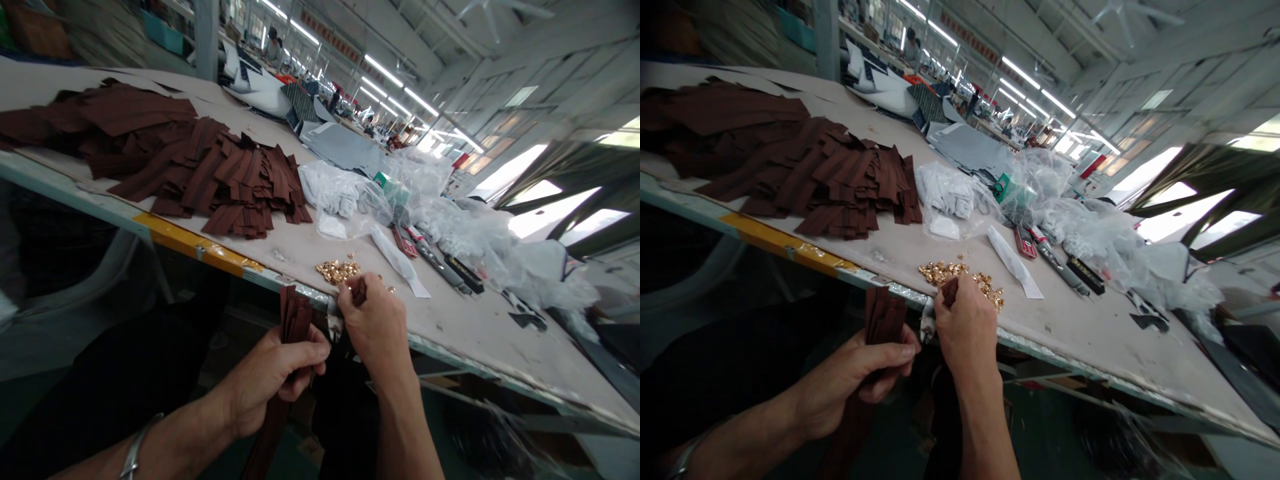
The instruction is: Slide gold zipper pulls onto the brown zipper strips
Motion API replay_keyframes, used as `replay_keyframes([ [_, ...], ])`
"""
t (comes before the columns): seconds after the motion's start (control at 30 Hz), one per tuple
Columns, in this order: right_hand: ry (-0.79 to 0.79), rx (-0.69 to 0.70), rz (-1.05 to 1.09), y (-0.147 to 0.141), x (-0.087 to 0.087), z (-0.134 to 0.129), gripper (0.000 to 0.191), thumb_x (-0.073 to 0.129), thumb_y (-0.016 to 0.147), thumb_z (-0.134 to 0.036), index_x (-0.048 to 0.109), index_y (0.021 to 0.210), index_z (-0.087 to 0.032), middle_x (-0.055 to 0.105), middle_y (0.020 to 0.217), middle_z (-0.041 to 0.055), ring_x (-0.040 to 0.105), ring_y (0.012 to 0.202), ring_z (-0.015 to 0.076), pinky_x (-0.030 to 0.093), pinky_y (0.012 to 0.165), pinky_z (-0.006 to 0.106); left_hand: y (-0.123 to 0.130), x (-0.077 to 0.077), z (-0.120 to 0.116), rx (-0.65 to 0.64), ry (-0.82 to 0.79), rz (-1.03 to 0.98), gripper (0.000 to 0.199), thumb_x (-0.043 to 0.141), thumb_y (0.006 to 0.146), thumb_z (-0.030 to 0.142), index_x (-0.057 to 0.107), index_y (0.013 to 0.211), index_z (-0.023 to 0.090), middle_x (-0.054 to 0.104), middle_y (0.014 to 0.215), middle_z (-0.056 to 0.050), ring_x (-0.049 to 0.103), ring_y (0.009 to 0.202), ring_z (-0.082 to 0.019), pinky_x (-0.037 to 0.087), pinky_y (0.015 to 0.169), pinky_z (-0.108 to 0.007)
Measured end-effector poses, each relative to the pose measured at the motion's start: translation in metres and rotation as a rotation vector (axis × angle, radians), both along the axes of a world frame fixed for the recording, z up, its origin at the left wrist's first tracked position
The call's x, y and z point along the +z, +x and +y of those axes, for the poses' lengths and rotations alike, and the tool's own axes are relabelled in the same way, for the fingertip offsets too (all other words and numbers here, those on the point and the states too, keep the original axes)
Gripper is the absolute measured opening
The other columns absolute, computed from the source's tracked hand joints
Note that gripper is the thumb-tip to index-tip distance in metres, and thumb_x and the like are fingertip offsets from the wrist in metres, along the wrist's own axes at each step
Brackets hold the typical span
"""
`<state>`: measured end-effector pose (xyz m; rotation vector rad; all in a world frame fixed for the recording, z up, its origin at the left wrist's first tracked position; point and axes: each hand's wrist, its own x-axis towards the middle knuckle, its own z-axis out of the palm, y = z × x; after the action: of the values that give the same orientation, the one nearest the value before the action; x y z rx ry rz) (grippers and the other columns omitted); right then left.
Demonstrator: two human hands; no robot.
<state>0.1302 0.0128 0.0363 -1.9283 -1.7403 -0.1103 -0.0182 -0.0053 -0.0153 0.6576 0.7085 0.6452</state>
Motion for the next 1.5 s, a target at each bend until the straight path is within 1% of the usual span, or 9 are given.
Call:
replay_keyframes([
  [0.17, -0.073, 0.037, 0.678, 0.001, -0.004, -0.044, 0.022, 0.06, 0.085, -0.038, 0.058, 0.097, -0.019, 0.063, 0.067, -0.001, 0.052, 0.053, 0.012, 0.039, 0.049, 0.023, 0.002, 0.0, 0.001, -0.003, 0.007, 0.002, 0.017, 0.066, 0.075, 0.032, 0.057, 0.074, 0.017, 0.055, 0.059, 0.005, 0.034, 0.039, -0.003, 0.015, 0.04, -0.019],
  [0.33, -0.251, 0.089, 1.002, -0.006, -0.014, -0.065, 0.029, 0.062, 0.086, -0.041, 0.053, 0.105, -0.02, 0.065, 0.07, -0.0014, 0.047, 0.05, 0.0083, 0.033, 0.043, 0.019, 0.001, 0.001, 0.001, 0.036, 0.034, 0.059, 0.019, 0.066, 0.073, 0.033, 0.056, 0.072, 0.016, 0.051, 0.056, 0.005, 0.034, 0.041, -0.003, 0.016, 0.04, -0.018],
  [0.6, -0.137, 0.046, 1.06, -0.013, -0.027, -0.057, 0.03, 0.064, 0.086, -0.04, 0.053, 0.107, -0.021, 0.063, 0.068, -0.0029, 0.047, 0.048, 0.008, 0.035, 0.043, 0.019, -0.002, 0.0, -0.001, -0.014, 0.034, 0.071, 0.016, 0.063, 0.074, 0.03, 0.054, 0.072, 0.017, 0.051, 0.057, 0.005, 0.034, 0.042, -0.004, 0.015, 0.041, -0.019],
  [0.83, -0.054, 0.021, 0.894, -0.017, -0.032, -0.049, 0.024, 0.059, 0.088, -0.039, 0.055, 0.102, -0.02, 0.058, 0.07, -0.0025, 0.053, 0.06, 0.0124, 0.044, 0.056, 0.025, -0.005, 0.001, -0.003, -0.069, 0.055, 0.059, 0.017, 0.065, 0.071, 0.031, 0.054, 0.074, 0.018, 0.051, 0.056, 0.005, 0.035, 0.043, -0.005, 0.018, 0.04, -0.019],
  [1.0, 0.068, 0.025, 0.784, -0.013, -0.03, -0.055, 0.018, 0.06, 0.087, -0.035, 0.061, 0.096, -0.019, 0.054, 0.067, -0.0034, 0.051, 0.06, 0.0119, 0.042, 0.057, 0.024, -0.008, 0.003, -0.004, -0.226, 0.121, 0.022, 0.015, 0.064, 0.071, 0.031, 0.055, 0.072, 0.019, 0.052, 0.055, 0.005, 0.033, 0.038, -0.005, 0.02, 0.038, -0.021],
  [1.13, -0.061, 0.14, 0.889, -0.009, -0.029, -0.073, 0.017, 0.07, 0.081, -0.032, 0.067, 0.092, -0.02, 0.044, 0.057, -0.0072, 0.038, 0.049, 0.0086, 0.031, 0.047, 0.022, -0.009, 0.004, -0.005, -0.337, 0.175, -0.024, 0.011, 0.066, 0.07, 0.025, 0.057, 0.068, 0.019, 0.043, 0.048, 0.007, 0.031, 0.041, -0.007, 0.019, 0.041, -0.023],
  [1.2, -0.117, 0.201, 0.931, -0.01, -0.029, -0.077, 0.016, 0.074, 0.076, -0.027, 0.068, 0.09, -0.02, 0.047, 0.057, -0.0069, 0.039, 0.05, 0.0084, 0.032, 0.047, 0.022, -0.009, 0.004, -0.006, -0.356, 0.188, -0.057, 0.011, 0.068, 0.069, 0.024, 0.06, 0.074, 0.018, 0.041, 0.049, 0.008, 0.03, 0.043, -0.007, 0.018, 0.043, -0.024],
  [1.37, -0.119, 0.234, 1.095, -0.016, -0.03, -0.074, 0.014, 0.076, 0.073, -0.019, 0.063, 0.067, -0.019, 0.058, 0.065, -0.0033, 0.052, 0.06, 0.0102, 0.042, 0.056, 0.021, -0.005, -0.001, -0.012, -0.324, 0.183, -0.055, 0.034, 0.078, 0.064, 0.046, 0.062, 0.07, 0.016, 0.044, 0.05, 0.007, 0.031, 0.041, -0.006, 0.018, 0.04, -0.021],
  [1.5, -0.146, 0.227, 1.399, -0.016, -0.035, -0.074, 0.02, 0.077, 0.074, -0.026, 0.059, 0.069, -0.018, 0.061, 0.06, -0.0024, 0.046, 0.044, 0.0064, 0.034, 0.039, 0.017, 0.0, -0.006, -0.011, -0.102, 0.083, -0.034, 0.057, 0.064, 0.065, 0.072, 0.061, 0.068, 0.015, 0.056, 0.057, 0.001, 0.045, 0.04, -0.007, 0.024, 0.037, -0.019],
])
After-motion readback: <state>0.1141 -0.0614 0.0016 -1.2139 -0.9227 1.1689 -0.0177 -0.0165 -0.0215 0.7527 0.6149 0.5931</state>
